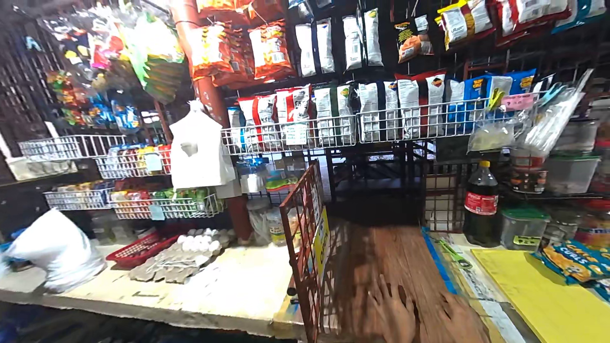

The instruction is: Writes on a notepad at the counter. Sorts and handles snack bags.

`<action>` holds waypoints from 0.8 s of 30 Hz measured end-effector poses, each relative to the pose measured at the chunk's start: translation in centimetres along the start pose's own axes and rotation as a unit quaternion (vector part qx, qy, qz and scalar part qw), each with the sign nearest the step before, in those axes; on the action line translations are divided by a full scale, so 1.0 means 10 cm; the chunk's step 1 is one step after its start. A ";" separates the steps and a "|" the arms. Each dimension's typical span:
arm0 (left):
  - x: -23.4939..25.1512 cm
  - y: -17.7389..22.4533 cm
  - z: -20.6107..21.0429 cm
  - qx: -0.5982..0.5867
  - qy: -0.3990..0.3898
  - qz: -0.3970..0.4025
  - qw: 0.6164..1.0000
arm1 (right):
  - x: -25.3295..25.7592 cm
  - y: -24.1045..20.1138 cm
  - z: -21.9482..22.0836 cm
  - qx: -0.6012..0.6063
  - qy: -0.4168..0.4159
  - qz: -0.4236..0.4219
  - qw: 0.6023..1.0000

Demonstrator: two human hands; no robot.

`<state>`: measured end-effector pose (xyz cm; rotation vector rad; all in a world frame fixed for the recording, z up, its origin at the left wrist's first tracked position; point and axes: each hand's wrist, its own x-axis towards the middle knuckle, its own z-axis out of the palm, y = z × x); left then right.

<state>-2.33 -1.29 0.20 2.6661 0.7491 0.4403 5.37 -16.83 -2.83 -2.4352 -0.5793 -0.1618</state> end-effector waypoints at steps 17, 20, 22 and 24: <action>-0.04 -0.01 -0.02 0.023 -0.009 0.022 0.999 | -0.01 -0.01 0.03 0.010 0.025 -0.020 0.999; -0.04 0.00 0.01 0.026 0.001 0.022 0.999 | -0.03 -0.03 -0.02 0.000 0.008 -0.007 1.000; -0.03 -0.02 0.07 0.026 0.014 0.016 0.999 | -0.02 -0.02 0.00 -0.003 0.005 -0.002 1.000; 0.02 -0.07 0.18 0.016 0.037 0.017 0.999 | -0.01 -0.01 0.01 -0.008 -0.005 0.003 1.000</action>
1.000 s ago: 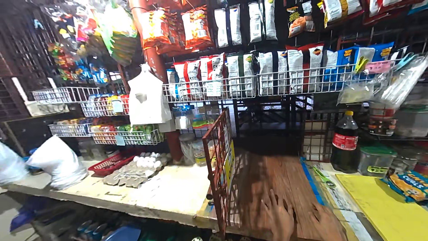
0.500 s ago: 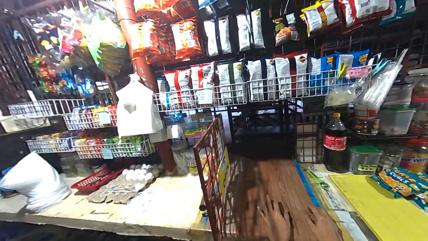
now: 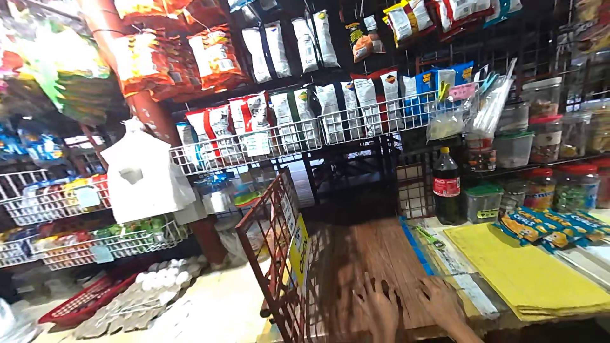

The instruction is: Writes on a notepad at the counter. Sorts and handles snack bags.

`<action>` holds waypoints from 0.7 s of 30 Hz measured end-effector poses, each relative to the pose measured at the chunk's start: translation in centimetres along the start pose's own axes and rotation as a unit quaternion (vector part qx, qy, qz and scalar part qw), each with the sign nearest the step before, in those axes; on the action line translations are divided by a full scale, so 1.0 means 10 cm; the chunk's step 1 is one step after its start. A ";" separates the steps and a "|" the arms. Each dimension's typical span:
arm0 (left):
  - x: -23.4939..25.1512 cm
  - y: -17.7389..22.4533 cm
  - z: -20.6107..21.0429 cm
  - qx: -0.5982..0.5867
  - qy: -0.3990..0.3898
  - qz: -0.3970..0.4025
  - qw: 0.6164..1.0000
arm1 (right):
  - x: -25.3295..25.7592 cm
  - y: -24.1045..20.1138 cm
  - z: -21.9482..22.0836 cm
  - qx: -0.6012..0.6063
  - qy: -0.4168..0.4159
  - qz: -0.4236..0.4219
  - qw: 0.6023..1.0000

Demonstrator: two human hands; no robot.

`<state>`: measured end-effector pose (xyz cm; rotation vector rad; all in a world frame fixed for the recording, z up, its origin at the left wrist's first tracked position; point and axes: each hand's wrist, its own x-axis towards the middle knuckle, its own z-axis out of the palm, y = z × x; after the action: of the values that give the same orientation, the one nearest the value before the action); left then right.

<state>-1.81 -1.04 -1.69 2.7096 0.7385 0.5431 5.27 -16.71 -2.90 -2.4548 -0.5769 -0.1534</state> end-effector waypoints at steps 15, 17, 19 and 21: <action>-0.01 -0.04 0.07 -0.014 0.074 0.027 0.997 | -0.05 -0.02 -0.03 0.013 0.028 -0.024 0.999; -0.01 -0.04 0.09 -0.040 0.116 0.045 0.991 | -0.08 0.05 0.07 0.039 0.163 -0.106 0.980; -0.03 -0.07 0.10 -0.061 0.148 0.058 0.985 | -0.07 0.13 0.22 0.054 0.317 -0.212 0.923; -0.05 -0.10 0.10 -0.065 0.164 0.060 0.982 | -0.27 0.15 0.28 0.090 0.336 -0.267 0.899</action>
<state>-2.25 -0.62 -3.06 2.5824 0.5916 1.0484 3.44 -17.15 -6.68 -1.8301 -0.8709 -1.0670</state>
